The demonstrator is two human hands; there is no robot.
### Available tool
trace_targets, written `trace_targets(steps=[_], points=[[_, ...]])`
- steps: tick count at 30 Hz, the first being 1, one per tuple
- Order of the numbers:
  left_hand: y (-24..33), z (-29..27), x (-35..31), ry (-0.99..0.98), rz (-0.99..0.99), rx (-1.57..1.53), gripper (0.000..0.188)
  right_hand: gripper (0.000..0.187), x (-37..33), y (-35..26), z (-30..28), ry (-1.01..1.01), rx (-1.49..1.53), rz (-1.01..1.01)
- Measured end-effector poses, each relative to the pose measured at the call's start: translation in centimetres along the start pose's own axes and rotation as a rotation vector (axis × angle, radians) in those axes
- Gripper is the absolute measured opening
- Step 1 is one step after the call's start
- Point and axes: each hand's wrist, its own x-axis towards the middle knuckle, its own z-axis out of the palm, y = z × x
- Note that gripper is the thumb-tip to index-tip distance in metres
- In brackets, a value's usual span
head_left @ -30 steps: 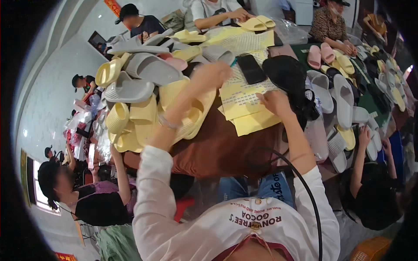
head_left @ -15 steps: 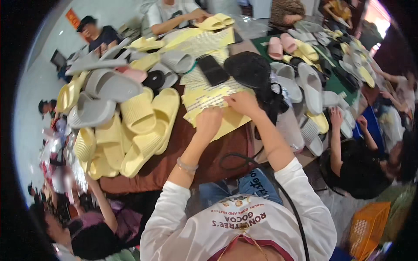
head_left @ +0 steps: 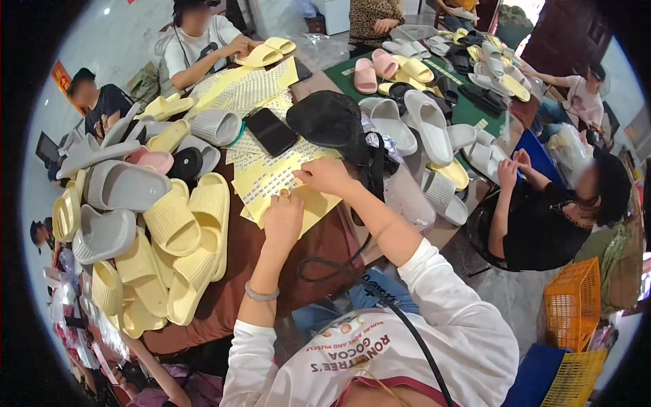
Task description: The person labels slippers by peeling stickers from sheets and applying them to the slippers by hand before setting the slippers aside.
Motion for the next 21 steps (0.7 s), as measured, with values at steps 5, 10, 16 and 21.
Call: trace_targets(steps=[5,10,16,21], points=[[-0.3,0.3,-0.3,0.05,0.001,-0.006,0.02,0.024,-0.3,-0.6,-3.4,0.265,0.296,0.102],[-0.5,0.2,-0.3,-0.049,-0.044,0.019,0.027,0.023,-1.4,0.9,-10.7,0.668,0.913,0.188],[-0.4,-0.3,-0.2,0.042,-0.015,-0.051,0.025,0.024,0.8,14.3,-13.0,0.67,0.026,0.331],[-0.3,0.2,0.3,0.014,-0.002,-0.037,0.028,0.029,1.3,21.3,-8.7,0.538,-0.355,0.574]])
